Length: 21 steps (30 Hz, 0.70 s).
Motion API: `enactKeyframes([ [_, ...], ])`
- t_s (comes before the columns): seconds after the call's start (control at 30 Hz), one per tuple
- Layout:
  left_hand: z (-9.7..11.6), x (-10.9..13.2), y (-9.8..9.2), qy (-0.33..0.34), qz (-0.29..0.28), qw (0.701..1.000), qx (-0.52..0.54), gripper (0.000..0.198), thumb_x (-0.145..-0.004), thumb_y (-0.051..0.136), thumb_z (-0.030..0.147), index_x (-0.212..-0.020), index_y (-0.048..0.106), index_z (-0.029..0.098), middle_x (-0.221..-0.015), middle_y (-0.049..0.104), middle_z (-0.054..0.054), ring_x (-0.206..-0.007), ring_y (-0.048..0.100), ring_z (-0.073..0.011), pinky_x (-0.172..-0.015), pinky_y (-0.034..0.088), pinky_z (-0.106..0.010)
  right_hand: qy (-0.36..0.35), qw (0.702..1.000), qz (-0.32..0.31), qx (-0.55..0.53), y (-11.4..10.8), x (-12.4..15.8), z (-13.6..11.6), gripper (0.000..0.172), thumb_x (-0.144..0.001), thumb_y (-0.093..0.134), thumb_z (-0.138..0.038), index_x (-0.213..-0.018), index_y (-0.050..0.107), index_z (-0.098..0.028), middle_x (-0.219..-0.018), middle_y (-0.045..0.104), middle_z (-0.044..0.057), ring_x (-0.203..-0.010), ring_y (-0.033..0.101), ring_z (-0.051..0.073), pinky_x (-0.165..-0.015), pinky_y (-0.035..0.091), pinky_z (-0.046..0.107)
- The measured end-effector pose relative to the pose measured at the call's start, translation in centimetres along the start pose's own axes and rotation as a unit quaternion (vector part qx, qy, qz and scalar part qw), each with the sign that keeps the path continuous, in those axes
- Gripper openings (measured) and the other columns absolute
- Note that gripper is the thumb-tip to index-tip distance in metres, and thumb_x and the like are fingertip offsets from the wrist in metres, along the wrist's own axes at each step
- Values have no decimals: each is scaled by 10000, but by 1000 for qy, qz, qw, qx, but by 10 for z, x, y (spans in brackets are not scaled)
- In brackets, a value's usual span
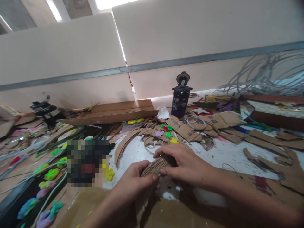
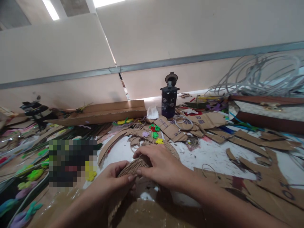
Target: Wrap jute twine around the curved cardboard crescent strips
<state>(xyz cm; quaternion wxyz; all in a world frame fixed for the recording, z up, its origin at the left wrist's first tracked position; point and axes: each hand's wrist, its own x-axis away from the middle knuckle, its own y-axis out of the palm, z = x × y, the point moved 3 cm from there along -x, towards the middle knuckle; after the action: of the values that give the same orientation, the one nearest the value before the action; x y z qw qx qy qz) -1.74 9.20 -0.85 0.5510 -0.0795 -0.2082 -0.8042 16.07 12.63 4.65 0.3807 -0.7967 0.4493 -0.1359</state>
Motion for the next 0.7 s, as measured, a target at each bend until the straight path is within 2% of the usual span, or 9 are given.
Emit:
enactKeyframes([
  [0.17, -1, 1, 1, -6, -3, 1000, 3, 306, -725, 807, 312, -934, 685, 125, -695, 645, -41, -552, 559, -128, -546, 435, -237, -1, 1000, -6, 6, -2, 1, 0, 372, -740, 741, -129, -1102, 708, -212, -935, 710, 11, -806, 596, 184, -732, 395, 285],
  [0.33, -2, 0, 4, -8, -23, 1000, -15, 329, -704, 829, 350, -900, 677, 133, -717, 632, -44, -591, 556, -141, -567, 444, -244, -26, 1000, -3, 7, 5, 3, -1, 364, -736, 744, -96, -1082, 699, -201, -1002, 698, 30, -925, 604, 215, -812, 411, 320],
  [0.47, 0, 0, 3, -5, 0, 1000, -8, 279, -737, 779, 292, -948, 698, 127, -711, 631, -34, -559, 538, -126, -556, 443, -239, -44, 998, 20, 34, 0, 2, -2, 328, -765, 775, -146, -1078, 689, -198, -1039, 674, 44, -1000, 587, 240, -846, 404, 344],
  [0.6, 8, 4, 3, 1, 23, 1000, -15, 246, -709, 756, 219, -934, 732, 124, -766, 670, -46, -620, 576, -140, -586, 449, -226, -47, 998, 18, 29, -1, 1, -1, 331, -762, 792, -150, -1071, 684, -195, -1034, 681, 41, -980, 597, 236, -831, 402, 336],
  [0.7, 8, 5, 6, 1, 13, 1000, 2, 264, -735, 762, 248, -961, 739, 115, -777, 668, -55, -633, 578, -146, -598, 443, -233, -51, 998, 18, 26, 2, 2, 0, 338, -759, 785, -142, -1076, 680, -197, -1027, 684, 33, -967, 599, 230, -828, 397, 334],
])
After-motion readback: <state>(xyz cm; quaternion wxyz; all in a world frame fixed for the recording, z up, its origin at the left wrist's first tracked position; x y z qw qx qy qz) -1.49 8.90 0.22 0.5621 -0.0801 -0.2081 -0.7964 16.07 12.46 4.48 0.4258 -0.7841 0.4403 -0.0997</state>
